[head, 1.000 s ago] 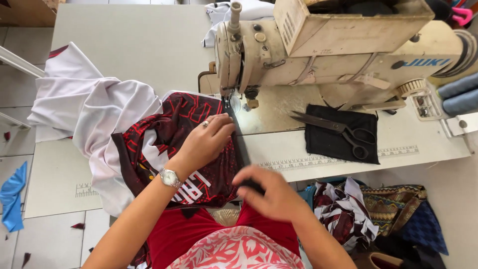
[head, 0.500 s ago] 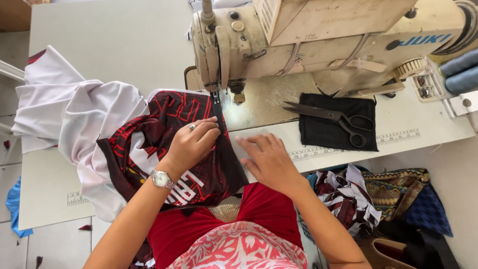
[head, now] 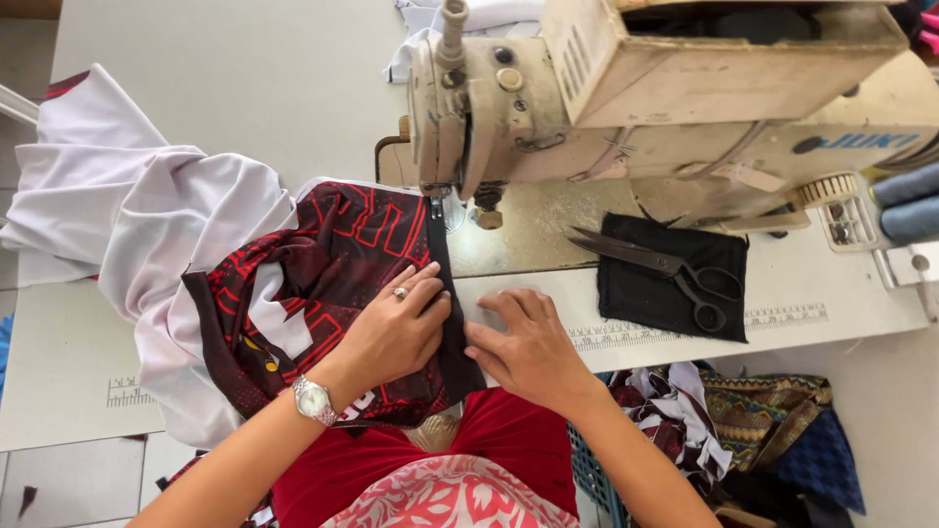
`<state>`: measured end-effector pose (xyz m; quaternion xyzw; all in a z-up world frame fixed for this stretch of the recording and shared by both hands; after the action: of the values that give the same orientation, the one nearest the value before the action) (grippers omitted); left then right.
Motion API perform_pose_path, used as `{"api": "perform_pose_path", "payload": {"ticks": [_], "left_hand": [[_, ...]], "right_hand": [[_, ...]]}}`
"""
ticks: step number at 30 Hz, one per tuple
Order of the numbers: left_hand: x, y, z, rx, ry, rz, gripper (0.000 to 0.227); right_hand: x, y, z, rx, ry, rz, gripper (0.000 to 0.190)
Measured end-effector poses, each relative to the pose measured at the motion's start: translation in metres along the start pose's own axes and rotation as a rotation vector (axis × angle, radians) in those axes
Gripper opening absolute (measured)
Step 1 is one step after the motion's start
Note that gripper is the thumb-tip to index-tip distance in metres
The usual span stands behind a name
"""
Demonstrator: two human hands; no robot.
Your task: Sewing a black trim onto a patterned fabric piece using an industrial sewing machine
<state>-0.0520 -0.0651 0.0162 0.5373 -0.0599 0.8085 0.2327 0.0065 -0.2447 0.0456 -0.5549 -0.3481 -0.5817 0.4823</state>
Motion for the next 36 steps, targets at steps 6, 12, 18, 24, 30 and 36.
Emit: {"api": "perform_pose_path", "payload": {"ticks": [6,12,18,24,30,36], "left_hand": [[-0.005,-0.023,0.007,-0.008,-0.001,0.008,0.030],[-0.012,-0.046,0.016,-0.018,-0.020,0.007,0.033],[-0.012,-0.069,0.027,-0.040,0.007,-0.017,0.029],[-0.028,-0.096,0.027,-0.037,-0.022,-0.082,0.023],[-0.005,-0.096,0.037,0.012,-0.038,-0.272,0.020],[-0.015,-0.160,0.075,0.297,0.052,-0.345,0.012]], "right_hand": [[-0.004,0.010,0.018,-0.015,0.017,-0.063,0.024],[-0.006,0.021,0.034,-0.063,-0.025,-0.091,0.023],[-0.005,0.031,0.050,-0.084,-0.026,-0.101,0.023],[-0.009,0.039,0.057,-0.133,-0.017,-0.124,0.024],[0.008,0.038,0.032,-0.150,-0.037,-0.051,0.033],[0.039,0.100,-0.033,-0.389,-0.039,-0.033,0.040]]}}
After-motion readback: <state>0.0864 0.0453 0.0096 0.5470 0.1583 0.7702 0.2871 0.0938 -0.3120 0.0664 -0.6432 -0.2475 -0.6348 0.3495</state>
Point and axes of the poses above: each hand's wrist, its own z-axis towards the middle knuckle, its own x-axis out of the back of the hand, y = z × x, the point moved 4 cm from there along z, towards the middle knuckle, and after that the axes turned 14 degrees about -y, right-handed, at the moved point
